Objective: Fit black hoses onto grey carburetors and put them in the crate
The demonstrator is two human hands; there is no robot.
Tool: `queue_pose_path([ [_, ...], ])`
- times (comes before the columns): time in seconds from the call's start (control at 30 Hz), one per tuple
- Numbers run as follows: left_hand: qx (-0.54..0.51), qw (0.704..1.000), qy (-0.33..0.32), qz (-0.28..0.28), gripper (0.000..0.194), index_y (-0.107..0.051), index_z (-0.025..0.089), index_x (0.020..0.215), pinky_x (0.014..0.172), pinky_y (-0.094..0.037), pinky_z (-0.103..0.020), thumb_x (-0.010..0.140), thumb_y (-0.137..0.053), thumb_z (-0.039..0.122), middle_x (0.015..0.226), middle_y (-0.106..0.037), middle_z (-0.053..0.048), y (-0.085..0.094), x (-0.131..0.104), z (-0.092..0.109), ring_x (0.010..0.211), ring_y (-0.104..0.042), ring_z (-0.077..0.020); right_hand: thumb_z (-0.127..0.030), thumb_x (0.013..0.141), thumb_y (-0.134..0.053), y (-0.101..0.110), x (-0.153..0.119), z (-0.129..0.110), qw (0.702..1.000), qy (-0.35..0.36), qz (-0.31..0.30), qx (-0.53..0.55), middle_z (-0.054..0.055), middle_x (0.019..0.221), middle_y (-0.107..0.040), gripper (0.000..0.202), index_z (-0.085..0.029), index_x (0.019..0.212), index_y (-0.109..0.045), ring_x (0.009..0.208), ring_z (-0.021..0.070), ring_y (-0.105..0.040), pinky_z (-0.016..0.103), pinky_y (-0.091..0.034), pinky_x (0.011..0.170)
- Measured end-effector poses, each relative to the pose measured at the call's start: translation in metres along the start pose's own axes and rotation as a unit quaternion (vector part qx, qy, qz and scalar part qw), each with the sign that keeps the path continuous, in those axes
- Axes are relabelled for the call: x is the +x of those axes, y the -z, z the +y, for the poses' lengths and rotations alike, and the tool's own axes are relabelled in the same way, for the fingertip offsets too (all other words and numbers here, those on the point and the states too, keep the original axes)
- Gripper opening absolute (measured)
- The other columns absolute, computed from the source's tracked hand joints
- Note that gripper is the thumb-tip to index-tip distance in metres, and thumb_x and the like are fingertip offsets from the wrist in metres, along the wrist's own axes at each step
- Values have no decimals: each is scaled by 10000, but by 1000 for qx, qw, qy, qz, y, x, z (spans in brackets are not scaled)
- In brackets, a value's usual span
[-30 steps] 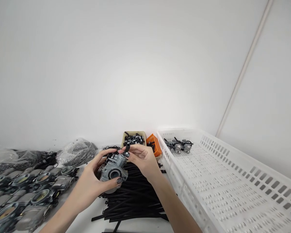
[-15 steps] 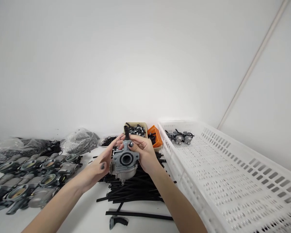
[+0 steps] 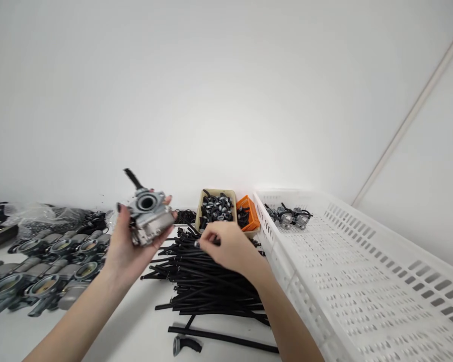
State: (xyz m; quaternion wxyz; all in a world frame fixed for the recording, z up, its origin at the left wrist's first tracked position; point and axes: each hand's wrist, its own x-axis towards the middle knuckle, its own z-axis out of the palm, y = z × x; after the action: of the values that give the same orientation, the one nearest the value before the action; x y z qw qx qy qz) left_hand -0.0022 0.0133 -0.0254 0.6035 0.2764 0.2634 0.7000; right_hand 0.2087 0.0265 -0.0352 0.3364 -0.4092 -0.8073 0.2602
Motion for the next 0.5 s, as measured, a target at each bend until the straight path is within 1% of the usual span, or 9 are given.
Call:
queue_pose_path([
  [0.07,-34,995,-53,80,428,-667,198,1246,758,-650,-327,951,-576,493,1319,-691,-85,-4,-2,16,988,-746,-244,-240,822,-725,-12,-2,7,982,-46,-148,-111,45,901,-728,56,-196,831,-692,787,193,-654,291,-473,663],
  [0.1,-48,990,-76,106,403,-694,184,1191,760,-653,-326,972,-536,484,1316,-693,-83,-6,-4,23,1000,-742,-243,-197,774,-757,-19,-1,12,967,-64,-201,-146,49,900,-716,100,-186,830,-675,781,195,-642,276,-441,622],
  [0.13,-59,986,-96,124,403,-716,184,1142,759,-656,-323,980,-514,492,1306,-699,-75,-8,-7,29,1004,-739,-240,-139,736,-762,-26,0,17,956,-76,-231,-166,47,874,-701,141,-179,818,-654,767,194,-628,264,-405,589],
  [0.23,-57,977,-140,152,398,-752,216,1040,753,-665,-310,944,-558,549,1240,-731,-38,-13,-19,42,1004,-735,-235,0,713,-656,-35,6,28,956,-67,-233,-164,3,754,-640,205,-183,778,-590,696,159,-582,248,-359,566],
  [0.3,-42,973,-158,165,348,-757,241,1031,746,-672,-310,901,-636,540,1191,-749,-21,-15,-25,46,1000,-738,-238,-7,737,-620,-28,9,28,963,-47,-222,-145,-35,720,-603,217,-201,817,-565,664,130,-556,237,-384,583],
  [0.37,-38,972,-155,172,330,-751,246,1057,740,-677,-321,892,-661,518,1164,-758,-24,-16,-27,48,999,-743,-245,-51,771,-619,-15,10,25,981,-23,-167,-98,-51,733,-586,228,-218,914,-559,667,122,-550,238,-427,620],
  [0.4,-40,972,-150,175,336,-747,236,1065,725,-679,-324,903,-648,513,1153,-760,-34,-16,-28,48,989,-747,-248,-75,787,-618,-7,10,23,993,-9,-105,-60,-50,748,-581,247,-224,974,-555,674,124,-553,245,-447,637],
  [0.47,-44,974,-136,176,326,-736,208,1071,707,-682,-334,936,-613,478,1148,-760,-56,-15,-26,46,971,-754,-248,-125,806,-639,10,9,20,997,21,66,44,-36,800,-585,312,-235,1082,-543,698,132,-574,266,-486,668],
  [0.5,-45,975,-130,172,303,-728,200,1077,709,-683,-343,950,-602,446,1156,-758,-61,-14,-25,45,968,-756,-247,-153,807,-665,17,9,21,982,35,154,105,-26,837,-595,333,-242,1105,-546,712,136,-590,277,-505,681],
])
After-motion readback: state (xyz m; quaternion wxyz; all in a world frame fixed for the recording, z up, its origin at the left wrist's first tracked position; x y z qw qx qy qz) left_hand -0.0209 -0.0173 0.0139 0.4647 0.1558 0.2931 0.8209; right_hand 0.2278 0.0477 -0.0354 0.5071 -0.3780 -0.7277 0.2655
